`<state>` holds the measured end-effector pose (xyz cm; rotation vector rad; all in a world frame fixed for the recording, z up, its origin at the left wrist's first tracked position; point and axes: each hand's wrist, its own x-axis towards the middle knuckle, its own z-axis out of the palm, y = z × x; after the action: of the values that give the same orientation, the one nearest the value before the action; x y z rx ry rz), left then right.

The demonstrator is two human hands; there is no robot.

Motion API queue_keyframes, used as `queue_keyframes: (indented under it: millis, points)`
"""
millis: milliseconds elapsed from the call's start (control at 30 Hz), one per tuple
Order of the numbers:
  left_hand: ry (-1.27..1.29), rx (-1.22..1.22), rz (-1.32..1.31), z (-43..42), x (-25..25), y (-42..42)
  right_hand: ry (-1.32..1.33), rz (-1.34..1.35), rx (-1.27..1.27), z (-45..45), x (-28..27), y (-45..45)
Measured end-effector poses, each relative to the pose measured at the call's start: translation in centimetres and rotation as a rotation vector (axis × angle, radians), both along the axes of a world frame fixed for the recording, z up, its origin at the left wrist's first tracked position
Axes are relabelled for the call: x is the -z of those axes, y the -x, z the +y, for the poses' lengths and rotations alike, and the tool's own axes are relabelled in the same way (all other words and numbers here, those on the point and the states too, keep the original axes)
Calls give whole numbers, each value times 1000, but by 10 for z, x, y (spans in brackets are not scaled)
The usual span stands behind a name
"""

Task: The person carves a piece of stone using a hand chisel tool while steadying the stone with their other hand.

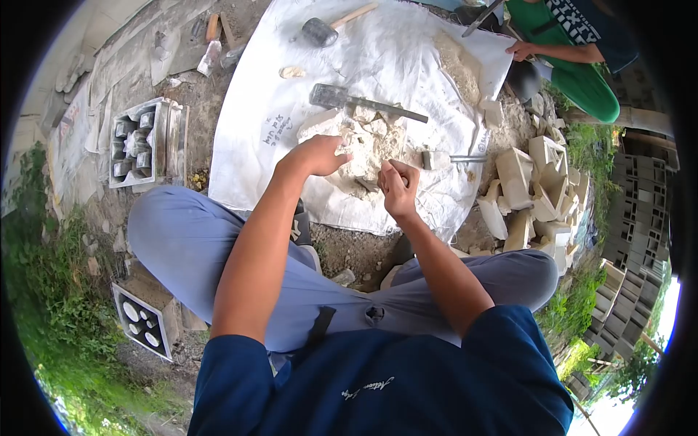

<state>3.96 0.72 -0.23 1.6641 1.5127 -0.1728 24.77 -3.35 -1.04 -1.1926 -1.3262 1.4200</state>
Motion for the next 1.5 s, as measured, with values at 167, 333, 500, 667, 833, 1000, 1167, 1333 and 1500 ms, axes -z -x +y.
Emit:
queue_keyframes:
  millis: [167,333,500,667,833,1000,1167,1333,1500]
  points:
    - [0,-4,-17,-1,5,2,21,169,42,10,-33,-2]
    - [-27,-4,-19,-3,-1,2,11,18,-37,-5,-1,1]
    - [-4,2,-28,0,2,2,71,173,34,4,-23,0]
    - [-7,-30,-34,-3,5,2,19,126,-10,-8,9,-2]
    - [-29,-7,-31,0,2,2,65,240,79,6,-26,2]
    - [-42,-43,-39,-5,5,3,73,226,27,0,-4,-3]
    - [-27,-9,-41,-3,10,1,80,242,62,11,-21,2]
    - [-29,-24,-29,-3,5,3,19,202,-26,2,-1,0]
    - [-21,-19,-13,-5,9,1,62,275,-2,6,-9,3]
